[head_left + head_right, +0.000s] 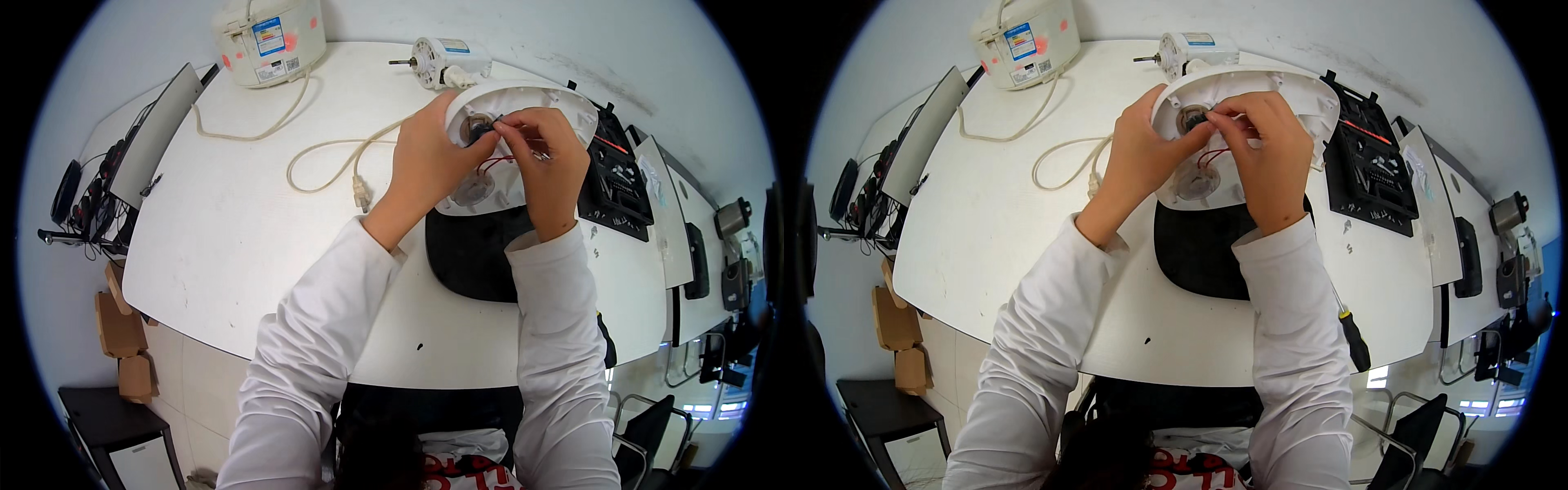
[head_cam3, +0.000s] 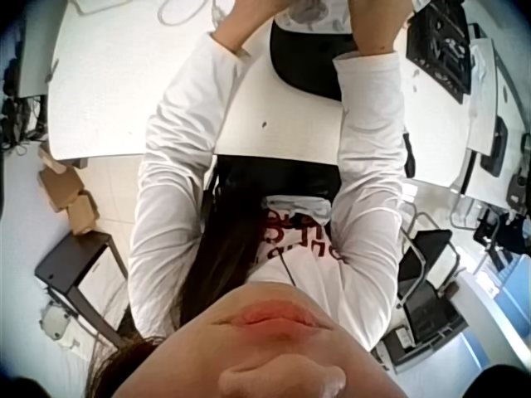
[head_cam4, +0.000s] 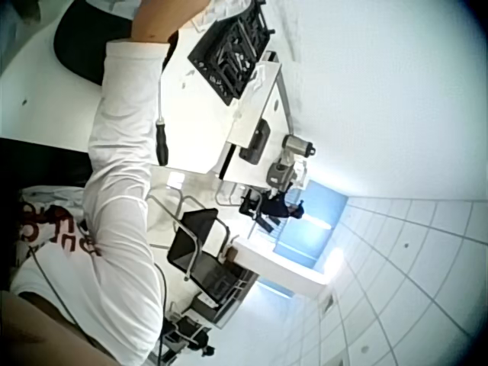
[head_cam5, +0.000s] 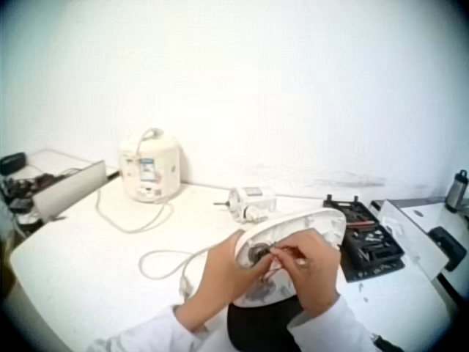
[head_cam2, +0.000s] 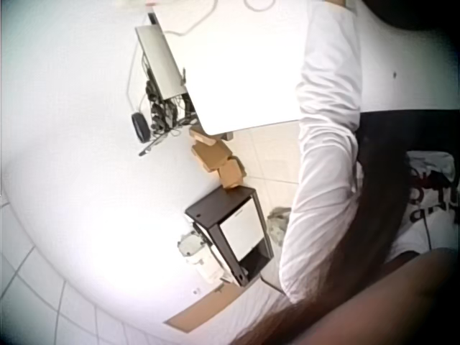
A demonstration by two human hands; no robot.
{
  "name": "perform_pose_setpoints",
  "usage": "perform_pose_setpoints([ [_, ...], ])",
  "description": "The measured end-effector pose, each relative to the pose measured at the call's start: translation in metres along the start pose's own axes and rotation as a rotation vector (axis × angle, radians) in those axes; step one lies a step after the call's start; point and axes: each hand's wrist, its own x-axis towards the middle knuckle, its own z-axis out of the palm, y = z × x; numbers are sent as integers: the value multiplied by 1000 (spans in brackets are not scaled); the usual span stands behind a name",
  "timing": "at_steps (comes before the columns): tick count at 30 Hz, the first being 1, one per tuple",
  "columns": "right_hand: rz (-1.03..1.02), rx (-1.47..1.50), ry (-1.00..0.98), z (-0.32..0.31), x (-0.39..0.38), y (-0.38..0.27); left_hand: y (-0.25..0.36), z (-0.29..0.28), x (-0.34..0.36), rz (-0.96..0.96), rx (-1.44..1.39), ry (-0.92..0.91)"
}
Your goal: The person uses a screwdriver to tighten screws on the internal components of a disassembled white appliance. They repeatedly pick up screws from the table and secure them into place on the device's housing.
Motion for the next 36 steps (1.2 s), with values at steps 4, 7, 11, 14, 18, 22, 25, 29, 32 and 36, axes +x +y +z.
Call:
perform_pose_setpoints([
  [4,-37,1,-13,-2,-2,2,-1,-1,-1,-7,-17,-7],
  [7,-52,-21,-37,-5,-4,5,1,-2,0,-20,13,-10],
  [11,-63,-43,2,-1,-6,4,0,-1,0,-30,-8,-13],
  [14,-12,-170,-38,0,-7,0,-1,-1,0,-35,-18,-18],
  [18,-37,-138,22,2,-4,-6,-1,-1,0,-23,-18,-18],
  [22,-129,-106,36,3,-2,0,-2,0,0,-5,-38,-8],
  [25,-126,-96,25,4,-2,7,-4,0,0,-13,-51,-17],
  [29,-63,-116,-20,0,-2,3,-1,-1,0,-7,-20,-16],
  [32,-76,-138,0,-7,0,-2,-2,0,0,8,-16,-10],
  [36,-229,-156,-28,-9,0,8,-3,-2,0,11,-6,-5],
])
